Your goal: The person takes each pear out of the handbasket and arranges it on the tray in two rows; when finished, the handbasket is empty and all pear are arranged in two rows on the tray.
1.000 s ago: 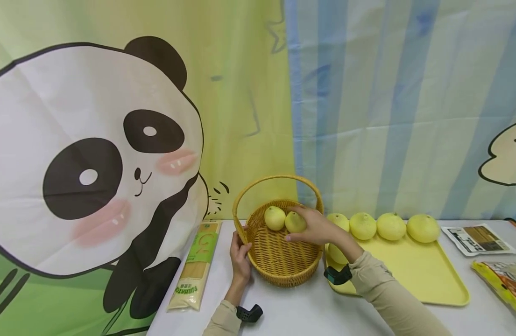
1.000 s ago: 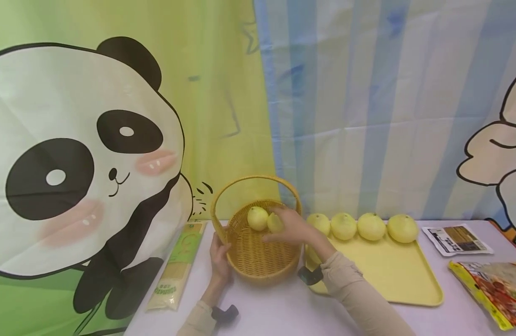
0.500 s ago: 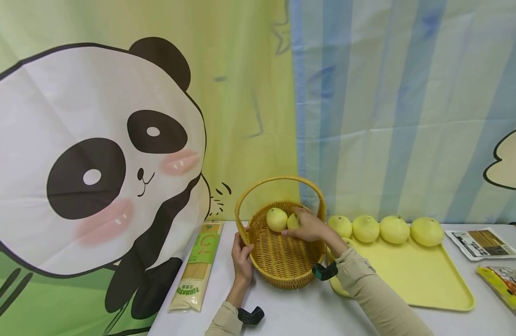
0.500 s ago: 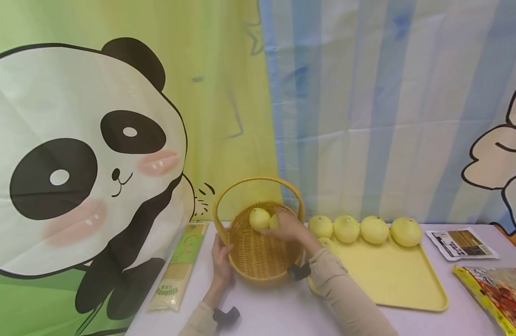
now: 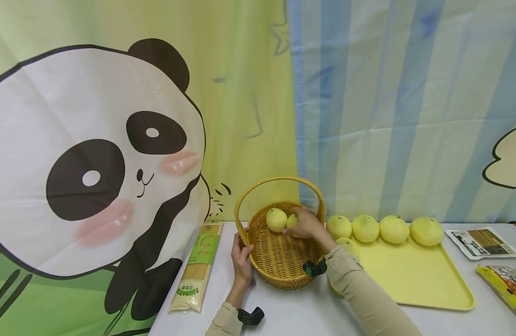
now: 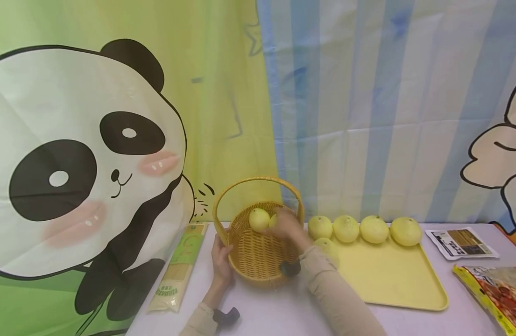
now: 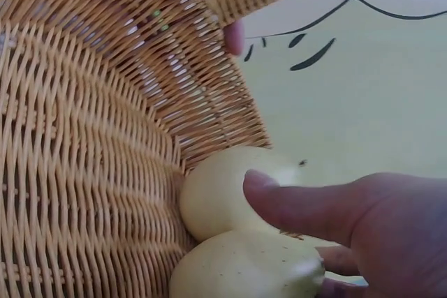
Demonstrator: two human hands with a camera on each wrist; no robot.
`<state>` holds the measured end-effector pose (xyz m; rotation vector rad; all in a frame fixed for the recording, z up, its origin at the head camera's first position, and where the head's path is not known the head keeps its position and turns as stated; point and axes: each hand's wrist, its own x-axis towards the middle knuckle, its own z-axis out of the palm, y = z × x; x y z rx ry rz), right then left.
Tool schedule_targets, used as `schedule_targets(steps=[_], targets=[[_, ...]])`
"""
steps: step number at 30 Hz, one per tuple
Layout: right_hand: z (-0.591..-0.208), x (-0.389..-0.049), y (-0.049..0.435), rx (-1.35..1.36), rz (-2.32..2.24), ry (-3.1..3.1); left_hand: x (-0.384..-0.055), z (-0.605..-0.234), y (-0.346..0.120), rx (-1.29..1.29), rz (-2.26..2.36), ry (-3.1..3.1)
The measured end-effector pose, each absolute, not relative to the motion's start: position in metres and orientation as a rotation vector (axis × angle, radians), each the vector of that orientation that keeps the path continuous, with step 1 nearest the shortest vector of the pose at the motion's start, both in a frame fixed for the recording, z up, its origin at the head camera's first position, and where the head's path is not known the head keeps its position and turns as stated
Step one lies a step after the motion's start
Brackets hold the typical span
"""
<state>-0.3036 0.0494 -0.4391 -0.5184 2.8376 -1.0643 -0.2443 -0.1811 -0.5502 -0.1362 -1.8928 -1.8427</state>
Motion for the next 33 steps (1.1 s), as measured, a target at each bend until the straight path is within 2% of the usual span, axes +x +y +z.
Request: schedule_targets(steps=[11,25,33], targets=[[-0.441,-0.305,0.040,-0.307,-1.085,2.856,-0.244,-0.549,-0.180,-0.146,-1.840,-1.900],[-0.446,-0.304,0.043,-0.338,-1.054,2.813,-0.242,-0.549,-0.181,-0.127,-1.834,-1.895],[-0.452,-0.304,0.046,-0.365,-1.254,2.744,-0.243,-0.549,-0.180,-0.138,-1.848,-1.890]])
